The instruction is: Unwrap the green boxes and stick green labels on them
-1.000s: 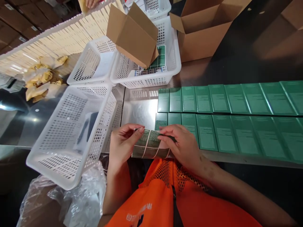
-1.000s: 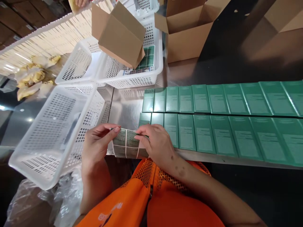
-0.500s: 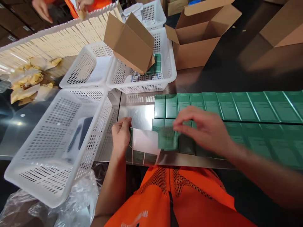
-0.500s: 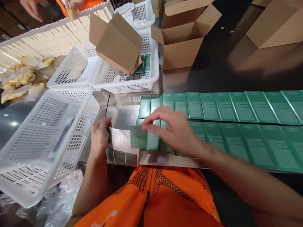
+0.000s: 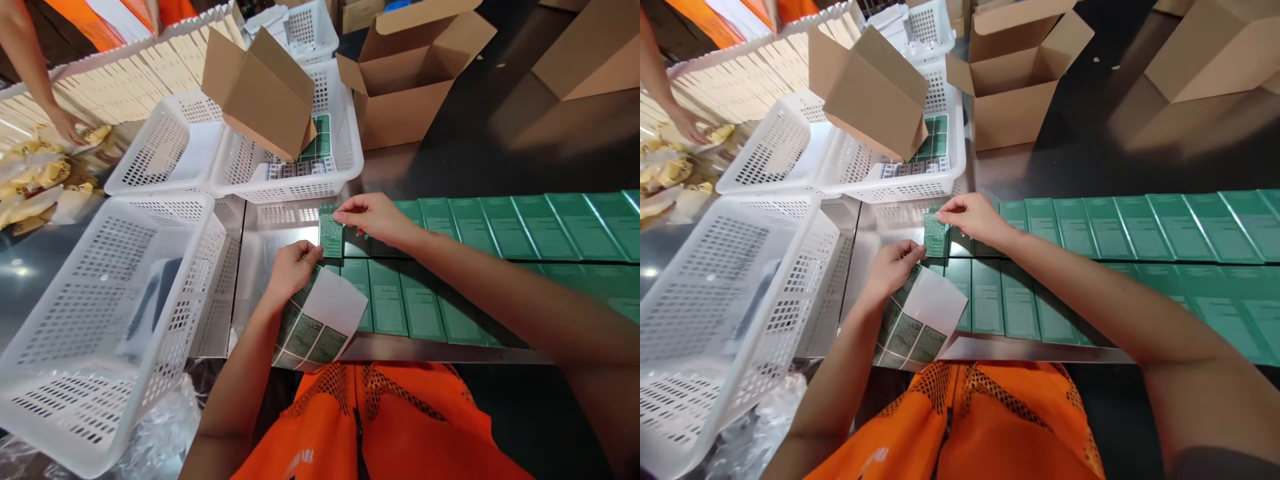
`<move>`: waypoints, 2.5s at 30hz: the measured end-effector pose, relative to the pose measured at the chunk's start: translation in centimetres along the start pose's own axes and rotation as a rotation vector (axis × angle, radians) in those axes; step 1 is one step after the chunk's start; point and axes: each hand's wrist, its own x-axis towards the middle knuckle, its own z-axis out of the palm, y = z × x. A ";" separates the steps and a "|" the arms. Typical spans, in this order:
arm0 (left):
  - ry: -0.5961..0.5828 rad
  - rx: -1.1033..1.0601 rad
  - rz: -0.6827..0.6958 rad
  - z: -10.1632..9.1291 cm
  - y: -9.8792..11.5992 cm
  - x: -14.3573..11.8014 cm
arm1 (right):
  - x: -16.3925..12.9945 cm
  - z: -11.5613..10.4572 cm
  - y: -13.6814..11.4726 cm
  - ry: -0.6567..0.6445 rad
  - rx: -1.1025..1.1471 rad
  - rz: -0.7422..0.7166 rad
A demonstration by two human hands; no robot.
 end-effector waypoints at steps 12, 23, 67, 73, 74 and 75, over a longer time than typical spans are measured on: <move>0.062 0.311 -0.054 1.2 0.4 0.5 | 1.2 0.8 1.4 0.121 -0.450 -0.127; 0.060 0.363 -0.079 1.5 0.9 0.8 | 1.3 1.2 2.5 0.167 -0.488 -0.192; 0.097 -0.599 -0.061 -3.3 1.5 -11.5 | -14.8 8.7 1.1 0.388 -0.196 -0.629; 0.053 -0.655 -0.041 -3.4 1.1 -11.4 | -14.8 9.6 1.4 0.310 -0.520 -0.865; 0.049 -0.644 -0.043 -3.5 1.0 -11.4 | -14.9 9.8 1.5 0.295 -0.557 -0.886; 0.049 -0.619 -0.046 -3.5 0.9 -11.5 | -15.1 10.1 1.6 0.279 -0.590 -0.907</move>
